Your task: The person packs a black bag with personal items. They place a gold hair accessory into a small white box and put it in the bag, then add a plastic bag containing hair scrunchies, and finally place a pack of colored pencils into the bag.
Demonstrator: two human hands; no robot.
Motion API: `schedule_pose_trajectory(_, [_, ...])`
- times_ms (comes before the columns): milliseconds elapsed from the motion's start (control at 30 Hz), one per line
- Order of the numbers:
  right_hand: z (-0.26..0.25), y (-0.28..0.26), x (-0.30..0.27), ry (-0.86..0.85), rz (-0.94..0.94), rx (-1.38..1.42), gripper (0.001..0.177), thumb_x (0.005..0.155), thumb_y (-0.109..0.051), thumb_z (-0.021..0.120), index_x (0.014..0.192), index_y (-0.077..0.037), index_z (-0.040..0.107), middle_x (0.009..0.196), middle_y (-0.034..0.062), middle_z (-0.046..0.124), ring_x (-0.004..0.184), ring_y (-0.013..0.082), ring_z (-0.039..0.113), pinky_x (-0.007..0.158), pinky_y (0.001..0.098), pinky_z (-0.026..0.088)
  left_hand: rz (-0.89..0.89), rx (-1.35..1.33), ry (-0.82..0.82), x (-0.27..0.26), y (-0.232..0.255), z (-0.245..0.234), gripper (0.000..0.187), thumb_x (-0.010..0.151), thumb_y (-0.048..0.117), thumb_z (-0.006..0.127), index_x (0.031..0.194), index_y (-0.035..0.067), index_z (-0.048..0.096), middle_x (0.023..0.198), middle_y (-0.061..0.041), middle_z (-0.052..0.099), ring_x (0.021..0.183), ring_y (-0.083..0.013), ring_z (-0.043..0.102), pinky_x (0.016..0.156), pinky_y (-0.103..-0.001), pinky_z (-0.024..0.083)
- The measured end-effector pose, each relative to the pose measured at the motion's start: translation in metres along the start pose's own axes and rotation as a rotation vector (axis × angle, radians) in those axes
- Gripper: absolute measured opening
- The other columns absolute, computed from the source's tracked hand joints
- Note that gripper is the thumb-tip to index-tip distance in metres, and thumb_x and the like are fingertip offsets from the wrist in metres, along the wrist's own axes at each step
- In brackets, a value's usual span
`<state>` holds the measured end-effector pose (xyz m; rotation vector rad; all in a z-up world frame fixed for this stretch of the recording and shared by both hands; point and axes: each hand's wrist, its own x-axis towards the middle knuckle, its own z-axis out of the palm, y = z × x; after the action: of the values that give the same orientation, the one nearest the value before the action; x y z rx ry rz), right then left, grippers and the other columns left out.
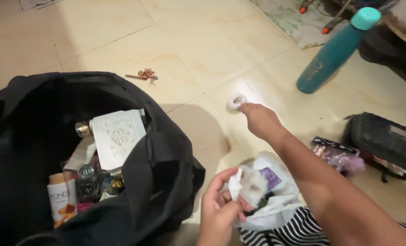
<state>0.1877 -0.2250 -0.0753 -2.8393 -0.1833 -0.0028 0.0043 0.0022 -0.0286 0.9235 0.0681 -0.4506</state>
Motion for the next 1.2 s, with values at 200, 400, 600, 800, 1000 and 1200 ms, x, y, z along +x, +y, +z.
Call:
schedule_pose_trajectory(200, [0.026,0.008,0.032,-0.141,0.041,-0.356,0.052,0.084,0.001,0.056,0.135,-0.011,0.054,0.118,0.0107,0.069,0.112,0.0347,0.06,0.083,0.0483,0.052,-0.097,-0.042,-0.022,0.01,-0.01,-0.013,0.07,0.069,-0.013,0.049,0.138,-0.004,0.051,0.108,-0.019,0.068,0.065,-0.0166,0.065,0.05,-0.026,0.048])
schedule_pose_trajectory(400, [-0.011,0.018,-0.021,-0.005,0.057,0.222,0.038,0.081,-0.008,0.069,0.118,-0.011,0.062,0.098,0.0144,0.072,0.089,0.0313,0.067,0.077,0.0413,0.053,-0.138,0.019,0.066,0.009,-0.014,-0.003,0.06,0.078,-0.01,0.052,0.137,-0.001,0.054,0.09,-0.017,0.071,0.054,-0.0143,0.061,0.045,-0.024,0.045])
schedule_pose_trajectory(600, [-0.076,-0.02,-0.156,0.001,0.029,0.641,0.022,0.09,-0.008,0.069,0.112,-0.008,0.064,0.093,0.0059,0.075,0.083,0.0099,0.071,0.07,0.0298,0.057,-0.083,0.114,0.138,0.001,-0.012,0.014,0.053,0.09,0.0,0.055,0.143,0.005,0.048,0.075,-0.012,0.072,0.05,-0.0111,0.059,0.041,-0.022,0.044])
schedule_pose_trajectory(800, [-0.071,-0.059,-0.23,0.029,-0.029,0.77,0.018,0.091,0.001,0.068,0.109,-0.005,0.069,0.101,0.0093,0.073,0.095,0.018,0.071,0.082,0.0322,0.057,0.028,0.216,0.07,-0.008,-0.011,0.014,0.053,0.091,-0.001,0.059,0.142,0.003,0.046,0.1,-0.013,0.071,0.058,-0.0106,0.063,0.045,-0.021,0.047])
schedule_pose_trajectory(1000, [-0.047,-0.075,-0.213,0.055,-0.312,0.245,0.04,0.078,-0.008,0.067,0.117,-0.003,0.069,0.109,0.0143,0.071,0.102,0.0335,0.067,0.085,0.0465,0.049,0.084,0.231,0.009,-0.013,-0.003,0.019,0.063,0.084,-0.006,0.063,0.143,0.002,0.044,0.134,-0.017,0.063,0.066,-0.0135,0.067,0.046,-0.022,0.049])
schedule_pose_trajectory(1200, [-0.032,-0.074,-0.214,-0.043,-0.294,0.233,0.038,0.089,-0.012,0.063,0.126,-0.007,0.068,0.113,0.011,0.071,0.107,0.0295,0.068,0.09,0.0397,0.055,0.152,0.225,-0.008,-0.01,0.002,0.014,0.062,0.084,-0.008,0.062,0.143,-0.001,0.045,0.139,-0.02,0.061,0.068,-0.0138,0.067,0.048,-0.022,0.05])
